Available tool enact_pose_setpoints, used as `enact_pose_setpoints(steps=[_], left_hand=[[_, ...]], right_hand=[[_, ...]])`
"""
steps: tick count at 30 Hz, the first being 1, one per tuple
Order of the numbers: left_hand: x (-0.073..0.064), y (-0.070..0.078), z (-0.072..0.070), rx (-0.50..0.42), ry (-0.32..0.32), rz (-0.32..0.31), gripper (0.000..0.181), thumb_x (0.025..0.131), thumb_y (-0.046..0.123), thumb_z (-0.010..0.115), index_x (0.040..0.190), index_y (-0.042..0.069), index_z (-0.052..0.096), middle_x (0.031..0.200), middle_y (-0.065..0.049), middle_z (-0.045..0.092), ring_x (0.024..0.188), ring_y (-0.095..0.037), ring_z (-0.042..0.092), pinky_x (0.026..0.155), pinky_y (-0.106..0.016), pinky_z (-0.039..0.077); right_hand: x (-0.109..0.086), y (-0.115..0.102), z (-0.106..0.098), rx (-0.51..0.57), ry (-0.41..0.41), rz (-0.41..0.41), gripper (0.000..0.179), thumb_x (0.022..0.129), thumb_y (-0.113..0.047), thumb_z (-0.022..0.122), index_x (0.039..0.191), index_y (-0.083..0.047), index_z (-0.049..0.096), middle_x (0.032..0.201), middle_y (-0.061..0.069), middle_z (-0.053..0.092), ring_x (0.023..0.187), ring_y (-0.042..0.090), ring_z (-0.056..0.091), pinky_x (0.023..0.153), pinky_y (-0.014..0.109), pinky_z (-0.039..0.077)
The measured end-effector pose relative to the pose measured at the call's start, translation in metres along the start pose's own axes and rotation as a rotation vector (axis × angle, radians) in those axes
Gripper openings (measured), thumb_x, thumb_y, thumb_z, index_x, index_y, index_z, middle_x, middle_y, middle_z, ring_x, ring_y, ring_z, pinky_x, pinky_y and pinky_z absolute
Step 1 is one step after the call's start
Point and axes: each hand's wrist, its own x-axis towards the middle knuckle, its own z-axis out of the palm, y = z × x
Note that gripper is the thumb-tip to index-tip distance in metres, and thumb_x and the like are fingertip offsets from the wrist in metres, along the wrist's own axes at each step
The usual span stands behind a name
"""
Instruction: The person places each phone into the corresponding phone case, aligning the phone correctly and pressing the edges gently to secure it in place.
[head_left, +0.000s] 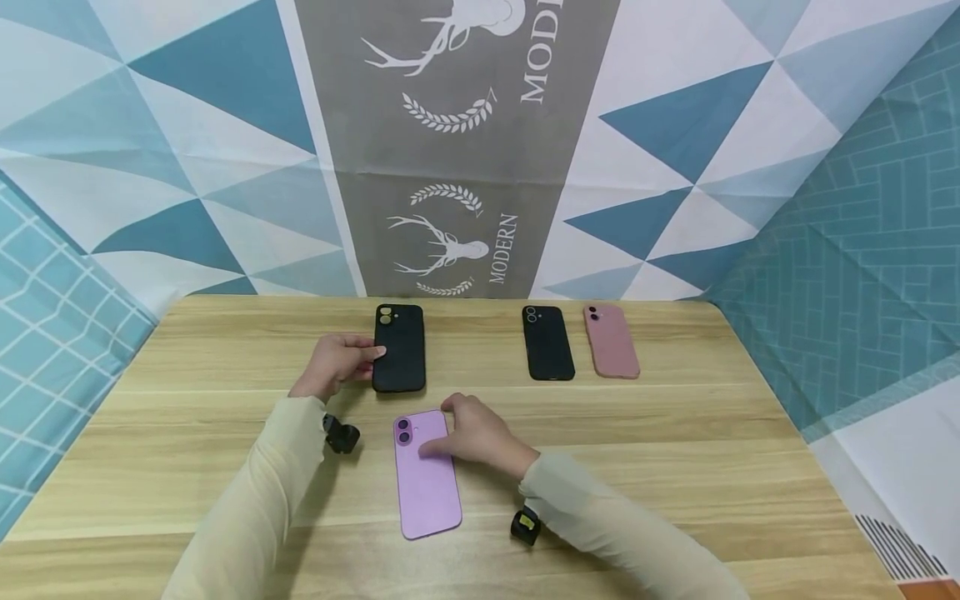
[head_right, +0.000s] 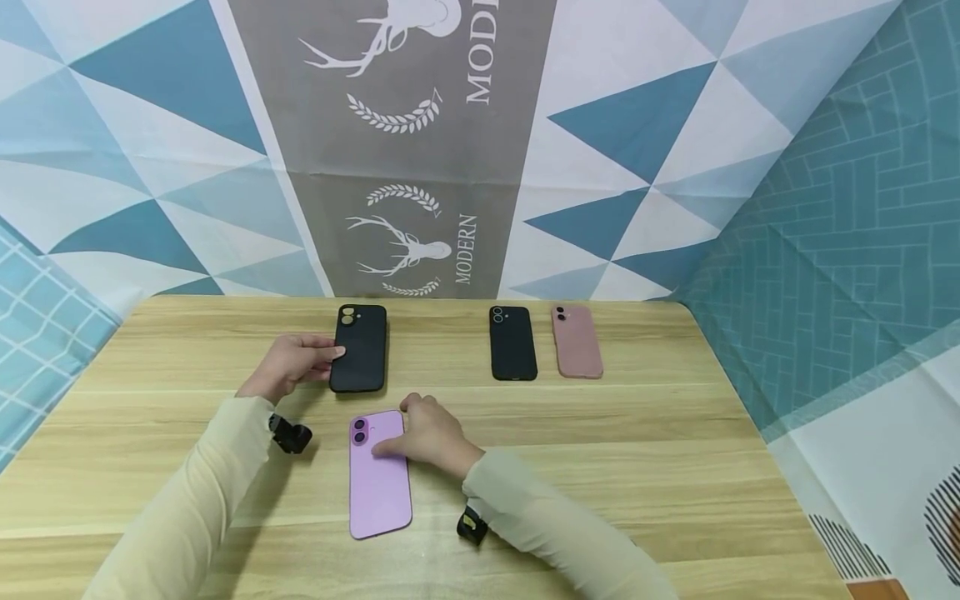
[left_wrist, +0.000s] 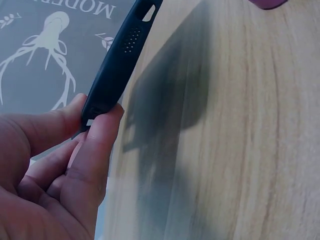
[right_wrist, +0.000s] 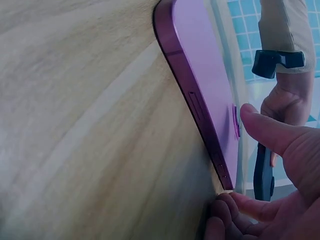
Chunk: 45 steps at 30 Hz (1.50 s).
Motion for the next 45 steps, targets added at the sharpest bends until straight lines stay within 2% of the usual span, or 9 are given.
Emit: enact_pose_setpoints(steps=[6, 9, 19, 26, 32, 35, 38, 42, 45], left_hand=[[0.001, 0.000, 0.001, 0.000, -0.009, -0.009, 0.047, 0.090, 0.011, 0.061, 0.128, -0.013, 0.047, 0.066, 0.006, 0.062, 0.054, -0.003, 0.058, 0.058, -0.020, 0.056], [0.001, -0.001, 0.002, 0.003, -0.010, -0.015, 0.048, 0.090, 0.011, 0.062, 0.128, -0.013, 0.047, 0.066, 0.006, 0.062, 0.054, -0.002, 0.058, 0.058, -0.020, 0.056], [0.001, -0.001, 0.003, 0.005, -0.007, -0.020, 0.047, 0.090, 0.012, 0.062, 0.128, -0.012, 0.047, 0.068, 0.005, 0.061, 0.055, -0.003, 0.058, 0.059, -0.020, 0.057], [0.001, -0.002, 0.000, 0.012, -0.003, -0.027, 0.048, 0.090, 0.013, 0.062, 0.129, -0.011, 0.047, 0.070, 0.004, 0.061, 0.055, -0.003, 0.059, 0.059, -0.020, 0.057], [0.000, -0.004, -0.002, 0.016, -0.005, -0.025, 0.050, 0.090, 0.013, 0.062, 0.130, -0.011, 0.045, 0.071, 0.005, 0.061, 0.055, -0.002, 0.059, 0.059, -0.019, 0.056], [-0.001, -0.005, -0.005, 0.018, 0.001, -0.029, 0.050, 0.090, 0.013, 0.061, 0.131, -0.011, 0.045, 0.073, 0.004, 0.060, 0.055, -0.001, 0.059, 0.059, -0.019, 0.056], [-0.001, -0.006, -0.008, 0.021, 0.006, -0.031, 0.050, 0.090, 0.014, 0.062, 0.131, -0.011, 0.045, 0.075, 0.003, 0.061, 0.056, -0.002, 0.059, 0.060, -0.020, 0.057], [-0.002, -0.008, -0.010, 0.033, 0.012, -0.029, 0.051, 0.091, 0.016, 0.062, 0.131, -0.010, 0.045, 0.077, 0.002, 0.061, 0.057, -0.002, 0.059, 0.062, -0.020, 0.057], [-0.002, -0.009, -0.011, 0.036, 0.016, -0.027, 0.051, 0.091, 0.016, 0.061, 0.131, -0.010, 0.045, 0.078, 0.003, 0.061, 0.057, -0.002, 0.060, 0.062, -0.020, 0.057]], right_hand=[[0.002, -0.002, 0.003, -0.062, 0.005, 0.000, 0.075, 0.064, -0.046, 0.083, 0.118, -0.003, 0.054, 0.098, 0.005, 0.056, 0.078, 0.012, 0.050, 0.066, 0.024, 0.046], [0.003, -0.004, 0.004, -0.065, 0.002, 0.012, 0.077, 0.062, -0.044, 0.085, 0.118, -0.003, 0.053, 0.098, 0.004, 0.056, 0.078, 0.012, 0.050, 0.066, 0.024, 0.046], [0.015, -0.010, 0.002, 0.032, -0.073, 0.096, 0.075, 0.058, -0.028, 0.090, 0.113, 0.002, 0.048, 0.099, 0.011, 0.056, 0.086, 0.017, 0.052, 0.080, 0.032, 0.051], [0.021, -0.012, -0.001, 0.092, -0.116, 0.174, 0.071, 0.059, -0.022, 0.089, 0.112, 0.002, 0.049, 0.097, 0.009, 0.053, 0.084, 0.019, 0.050, 0.077, 0.031, 0.049], [0.017, -0.009, -0.007, 0.239, -0.131, 0.228, 0.074, 0.061, -0.017, 0.088, 0.117, 0.001, 0.043, 0.101, 0.011, 0.050, 0.092, 0.022, 0.048, 0.089, 0.037, 0.045], [0.013, -0.007, -0.010, 0.317, -0.136, 0.250, 0.074, 0.062, -0.015, 0.086, 0.118, 0.000, 0.040, 0.102, 0.012, 0.049, 0.091, 0.023, 0.049, 0.082, 0.035, 0.044], [0.010, -0.004, -0.013, 0.399, -0.155, 0.259, 0.069, 0.066, -0.011, 0.084, 0.117, 0.000, 0.039, 0.098, 0.012, 0.051, 0.081, 0.021, 0.052, 0.070, 0.029, 0.046], [0.009, 0.001, -0.016, 0.576, -0.199, 0.259, 0.048, 0.074, -0.003, 0.074, 0.109, 0.002, 0.042, 0.087, 0.013, 0.062, 0.066, 0.017, 0.060, 0.058, 0.028, 0.055], [0.009, 0.003, -0.018, 0.712, -0.218, 0.263, 0.034, 0.078, 0.001, 0.063, 0.106, 0.002, 0.042, 0.079, 0.014, 0.064, 0.062, 0.017, 0.061, 0.059, 0.034, 0.059]])
